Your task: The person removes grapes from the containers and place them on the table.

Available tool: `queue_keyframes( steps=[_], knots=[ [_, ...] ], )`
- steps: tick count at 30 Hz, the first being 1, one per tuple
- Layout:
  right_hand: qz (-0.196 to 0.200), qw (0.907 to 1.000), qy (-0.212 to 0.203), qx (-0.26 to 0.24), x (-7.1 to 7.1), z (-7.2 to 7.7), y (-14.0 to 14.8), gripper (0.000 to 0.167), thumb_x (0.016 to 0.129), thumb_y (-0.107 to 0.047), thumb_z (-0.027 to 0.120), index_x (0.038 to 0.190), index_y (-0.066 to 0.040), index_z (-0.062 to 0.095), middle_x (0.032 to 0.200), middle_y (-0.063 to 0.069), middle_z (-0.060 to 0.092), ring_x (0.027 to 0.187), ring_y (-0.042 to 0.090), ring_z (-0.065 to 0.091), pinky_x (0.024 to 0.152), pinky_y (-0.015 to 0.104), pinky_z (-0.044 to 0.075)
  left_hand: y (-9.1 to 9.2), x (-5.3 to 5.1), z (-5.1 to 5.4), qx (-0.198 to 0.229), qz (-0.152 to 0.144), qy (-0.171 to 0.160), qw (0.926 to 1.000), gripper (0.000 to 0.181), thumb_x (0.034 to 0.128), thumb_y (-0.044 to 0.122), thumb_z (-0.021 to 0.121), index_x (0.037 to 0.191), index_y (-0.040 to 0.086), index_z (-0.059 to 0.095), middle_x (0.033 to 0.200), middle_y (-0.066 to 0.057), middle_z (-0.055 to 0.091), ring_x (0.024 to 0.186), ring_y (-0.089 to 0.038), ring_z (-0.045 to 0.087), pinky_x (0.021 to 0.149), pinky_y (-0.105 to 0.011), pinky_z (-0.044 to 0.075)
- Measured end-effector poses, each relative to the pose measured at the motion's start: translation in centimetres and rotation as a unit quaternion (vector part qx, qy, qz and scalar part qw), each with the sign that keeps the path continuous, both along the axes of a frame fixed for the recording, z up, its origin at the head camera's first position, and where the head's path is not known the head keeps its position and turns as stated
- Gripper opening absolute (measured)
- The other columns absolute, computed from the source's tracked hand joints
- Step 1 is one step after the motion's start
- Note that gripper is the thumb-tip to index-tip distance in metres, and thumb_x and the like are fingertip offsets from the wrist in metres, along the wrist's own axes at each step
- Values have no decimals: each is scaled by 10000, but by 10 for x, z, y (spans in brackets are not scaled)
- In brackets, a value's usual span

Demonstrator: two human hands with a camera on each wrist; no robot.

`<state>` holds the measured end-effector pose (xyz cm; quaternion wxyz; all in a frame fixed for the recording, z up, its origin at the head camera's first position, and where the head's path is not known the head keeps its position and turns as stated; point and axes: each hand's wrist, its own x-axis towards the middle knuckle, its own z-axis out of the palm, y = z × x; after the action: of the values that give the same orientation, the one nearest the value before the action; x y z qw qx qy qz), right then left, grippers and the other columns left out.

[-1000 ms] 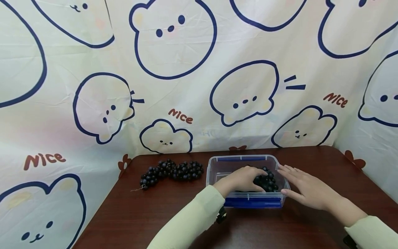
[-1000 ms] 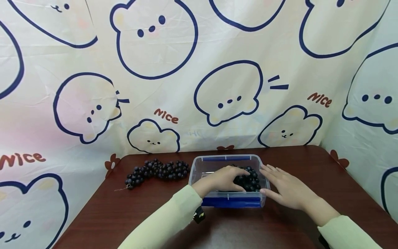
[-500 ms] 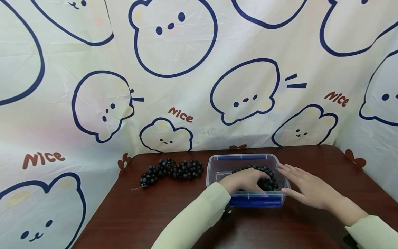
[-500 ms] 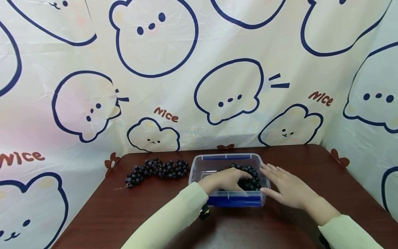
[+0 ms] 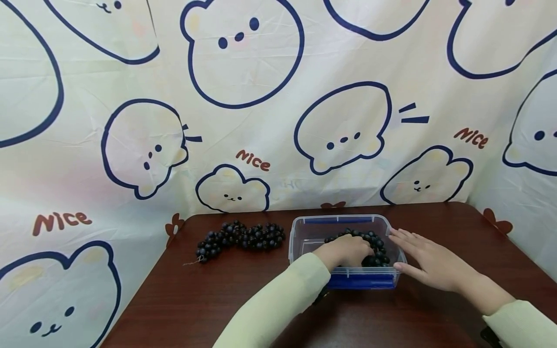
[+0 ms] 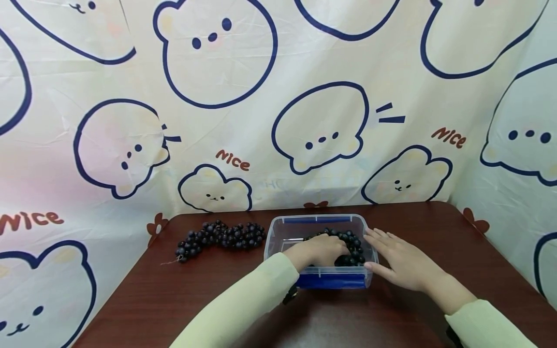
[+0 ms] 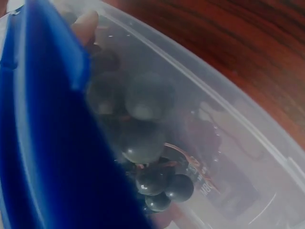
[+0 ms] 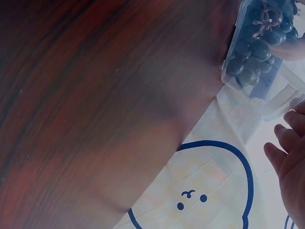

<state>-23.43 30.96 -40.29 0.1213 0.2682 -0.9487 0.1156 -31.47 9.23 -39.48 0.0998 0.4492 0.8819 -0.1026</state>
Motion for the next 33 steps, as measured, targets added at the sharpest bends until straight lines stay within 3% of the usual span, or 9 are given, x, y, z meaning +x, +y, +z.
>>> queue_keyframes(
  steps=[6, 24, 33],
  knots=[
    [-16, 10000, -15, 3, 0, -1, 0, 671, 928, -452, 618, 1446, -57, 459, 1489, 184, 395, 1334, 398, 392, 991, 619, 362, 3, 6, -1, -423, -68, 629, 9971, 421, 1010, 289, 534, 1424, 356, 492, 1414, 191, 463, 1324, -38, 371, 1101, -314, 285],
    [-69, 10000, -29, -7, 0, -1, 0, 677, 925, -462, 615, 1443, -52, 463, 1483, 178, 407, 1338, 393, 389, 996, 617, 360, 7, 4, -4, -190, -158, 855, 9960, 354, 992, 289, 574, 1344, 322, 590, 1261, 157, 600, 1205, -66, 506, 1034, -293, 363],
    [-71, 10000, 6, 11, 0, -2, 0, 681, 930, -482, 599, 1443, -55, 465, 1485, 171, 408, 1342, 383, 389, 996, 611, 361, 7, 5, -3, -451, -110, 953, 9944, 287, 1007, 280, 547, 1278, 319, 630, 1250, 167, 602, 1254, -63, 471, 1078, -303, 315]
  ],
)
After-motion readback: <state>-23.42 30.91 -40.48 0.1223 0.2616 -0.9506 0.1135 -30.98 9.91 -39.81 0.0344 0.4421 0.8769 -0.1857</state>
